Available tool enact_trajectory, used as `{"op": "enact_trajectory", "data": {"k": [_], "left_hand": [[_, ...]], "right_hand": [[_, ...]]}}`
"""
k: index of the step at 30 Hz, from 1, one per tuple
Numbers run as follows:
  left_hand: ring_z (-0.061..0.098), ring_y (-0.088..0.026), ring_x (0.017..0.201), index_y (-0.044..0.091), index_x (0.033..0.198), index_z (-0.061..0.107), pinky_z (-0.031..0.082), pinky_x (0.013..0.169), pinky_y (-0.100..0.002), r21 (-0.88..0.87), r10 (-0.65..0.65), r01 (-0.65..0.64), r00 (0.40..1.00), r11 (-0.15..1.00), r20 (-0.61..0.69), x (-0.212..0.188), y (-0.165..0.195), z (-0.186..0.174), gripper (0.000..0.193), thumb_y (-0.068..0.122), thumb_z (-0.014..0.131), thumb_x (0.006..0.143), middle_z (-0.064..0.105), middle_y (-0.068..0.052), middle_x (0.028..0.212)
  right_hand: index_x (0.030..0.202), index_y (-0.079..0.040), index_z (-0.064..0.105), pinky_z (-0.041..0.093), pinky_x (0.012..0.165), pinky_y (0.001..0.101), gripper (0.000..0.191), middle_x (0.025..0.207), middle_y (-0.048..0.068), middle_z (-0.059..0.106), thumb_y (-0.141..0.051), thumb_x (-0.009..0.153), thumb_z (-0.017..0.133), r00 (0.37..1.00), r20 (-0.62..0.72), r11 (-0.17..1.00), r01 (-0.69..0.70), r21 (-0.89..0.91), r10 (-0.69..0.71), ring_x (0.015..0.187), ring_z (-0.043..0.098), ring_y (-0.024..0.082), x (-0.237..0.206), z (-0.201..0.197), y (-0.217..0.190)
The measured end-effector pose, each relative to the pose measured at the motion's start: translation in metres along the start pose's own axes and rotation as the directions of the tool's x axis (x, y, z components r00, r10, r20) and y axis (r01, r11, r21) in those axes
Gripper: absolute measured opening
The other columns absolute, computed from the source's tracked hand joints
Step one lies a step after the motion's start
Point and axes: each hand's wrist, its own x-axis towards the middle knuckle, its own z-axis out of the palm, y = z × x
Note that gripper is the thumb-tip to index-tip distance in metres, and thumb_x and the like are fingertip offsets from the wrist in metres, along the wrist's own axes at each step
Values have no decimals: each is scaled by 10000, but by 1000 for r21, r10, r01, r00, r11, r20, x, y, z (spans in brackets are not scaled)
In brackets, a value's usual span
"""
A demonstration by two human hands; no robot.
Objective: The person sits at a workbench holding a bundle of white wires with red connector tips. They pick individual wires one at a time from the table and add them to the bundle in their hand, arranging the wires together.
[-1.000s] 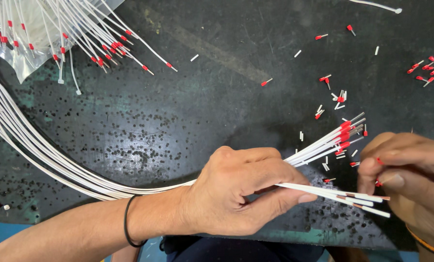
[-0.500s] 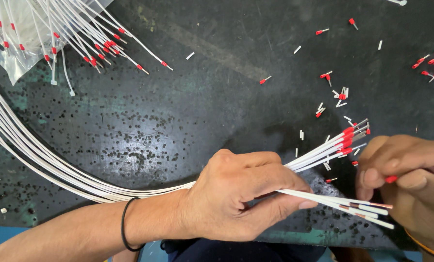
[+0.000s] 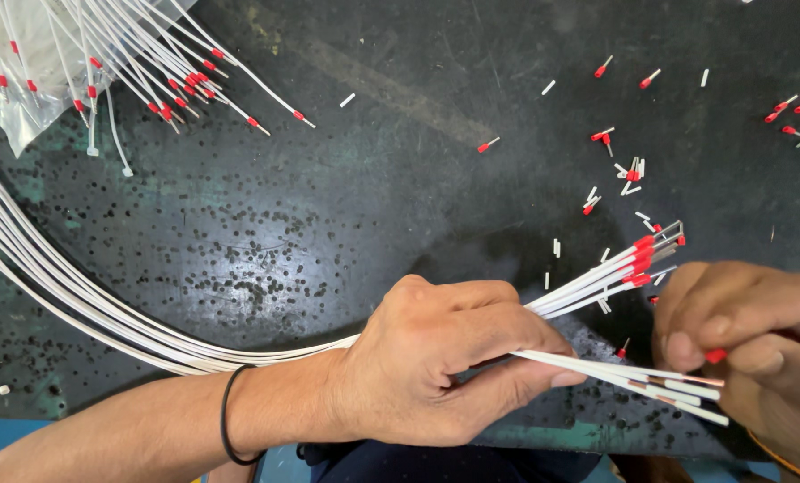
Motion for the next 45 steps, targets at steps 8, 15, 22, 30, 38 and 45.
{"op": "enact_trajectory", "data": {"k": [8,15,22,30,38,45], "left_hand": [[664,-94,677,98,1056,723,510,570,-209,20,24,-23,1000,1000,-14,-3,-3,1,52,111,772,1046,698,3,852],[646,-95,650,108,1071,726,495,557,-215,49,11,-10,1000,999,-14,-4,-3,1,53,129,767,1045,677,1,839],[651,-90,657,114,1092,726,496,558,-214,47,3,-3,1000,999,-6,-4,-3,0,49,131,754,1056,672,5,842],[642,-100,653,100,1065,717,479,559,-226,44,15,-13,999,999,-45,-2,-4,0,56,131,763,1056,671,-1,834],[669,-121,687,106,1107,724,512,583,-236,28,-5,5,1000,1000,-16,-2,-2,-2,56,116,737,1053,688,-12,889],[682,-125,703,123,1113,713,526,597,-230,26,2,-2,1000,1000,10,-3,-4,-1,29,116,707,1085,685,-7,882]], "right_hand": [[1176,-64,677,588,700,414,189,997,159,648,-202,1064,612,999,15,994,36,-103,-34,854,568,282,-6,0,0],[1138,-85,680,586,719,414,199,954,147,656,-259,1055,631,996,37,984,82,-158,-77,811,581,265,-4,-2,5],[1151,-110,658,556,709,394,160,963,128,671,-207,1039,599,996,65,955,80,-286,-64,824,600,257,-5,2,-6],[1164,-135,613,613,756,335,218,1025,109,681,-109,948,622,966,104,729,249,-638,-239,902,669,253,-10,-1,-1],[998,-85,682,632,765,310,167,983,128,740,-21,856,623,960,179,470,263,-843,-216,890,750,251,7,6,-14],[968,-57,704,616,786,311,176,1008,119,751,-29,799,665,966,162,421,235,-876,-201,917,756,241,14,16,-16]]}}
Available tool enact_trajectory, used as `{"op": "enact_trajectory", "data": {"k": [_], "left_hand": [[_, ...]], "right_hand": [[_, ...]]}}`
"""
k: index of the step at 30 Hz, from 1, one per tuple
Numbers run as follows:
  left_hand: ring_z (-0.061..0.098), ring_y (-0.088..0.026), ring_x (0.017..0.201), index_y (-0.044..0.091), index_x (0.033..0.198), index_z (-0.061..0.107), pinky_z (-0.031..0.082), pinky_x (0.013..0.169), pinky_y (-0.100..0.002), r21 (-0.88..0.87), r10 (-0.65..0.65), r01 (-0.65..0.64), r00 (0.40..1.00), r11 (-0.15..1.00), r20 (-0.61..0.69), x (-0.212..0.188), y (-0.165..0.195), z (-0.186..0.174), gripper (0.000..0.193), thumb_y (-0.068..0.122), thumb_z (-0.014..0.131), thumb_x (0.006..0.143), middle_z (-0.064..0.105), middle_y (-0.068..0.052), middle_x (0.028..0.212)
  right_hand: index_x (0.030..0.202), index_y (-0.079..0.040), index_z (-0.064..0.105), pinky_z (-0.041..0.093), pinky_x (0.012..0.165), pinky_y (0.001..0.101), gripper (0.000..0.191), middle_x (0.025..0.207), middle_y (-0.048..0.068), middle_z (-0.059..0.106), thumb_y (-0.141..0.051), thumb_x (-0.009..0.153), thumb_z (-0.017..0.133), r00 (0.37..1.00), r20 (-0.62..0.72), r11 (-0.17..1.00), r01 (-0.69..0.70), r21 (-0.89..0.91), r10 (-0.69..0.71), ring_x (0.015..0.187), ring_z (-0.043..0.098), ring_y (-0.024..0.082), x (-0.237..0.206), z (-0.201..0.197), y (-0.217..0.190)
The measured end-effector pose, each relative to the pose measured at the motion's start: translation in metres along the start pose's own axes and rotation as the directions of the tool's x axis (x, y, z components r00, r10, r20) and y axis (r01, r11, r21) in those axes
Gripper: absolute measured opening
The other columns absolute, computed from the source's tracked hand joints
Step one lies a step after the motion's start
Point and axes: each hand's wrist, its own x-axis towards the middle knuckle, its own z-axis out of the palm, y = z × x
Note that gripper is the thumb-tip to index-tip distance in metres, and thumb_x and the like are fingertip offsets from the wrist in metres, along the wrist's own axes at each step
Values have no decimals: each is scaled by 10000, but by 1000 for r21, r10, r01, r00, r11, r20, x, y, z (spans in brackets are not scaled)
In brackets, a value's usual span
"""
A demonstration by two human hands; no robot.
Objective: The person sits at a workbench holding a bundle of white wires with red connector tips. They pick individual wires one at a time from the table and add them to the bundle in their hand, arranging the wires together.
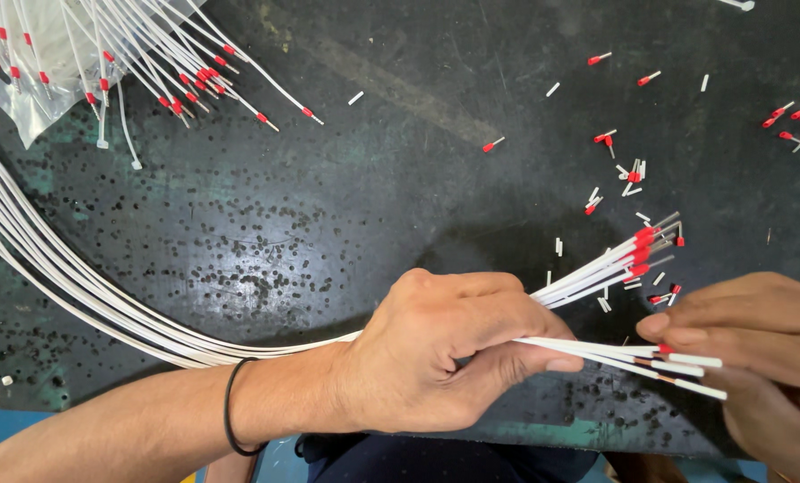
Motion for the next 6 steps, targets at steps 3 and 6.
{"op": "enact_trajectory", "data": {"k": [3,6], "left_hand": [[687,-136,709,130,1111,710,532,604,-233,6,-7,7,1000,1000,1,2,2,1,30,112,701,1089,683,-10,892],[686,-144,701,132,1103,711,526,596,-238,15,-15,15,1000,1000,4,9,7,8,34,109,700,1081,684,-13,890]], "right_hand": [[994,-42,680,615,834,330,195,1029,119,750,-29,802,649,999,53,1000,-15,25,14,941,750,226,1,-6,-5],[989,-59,697,614,794,315,185,1013,101,748,-66,806,722,1000,19,1000,-9,-28,10,952,719,229,3,-3,-4]]}}
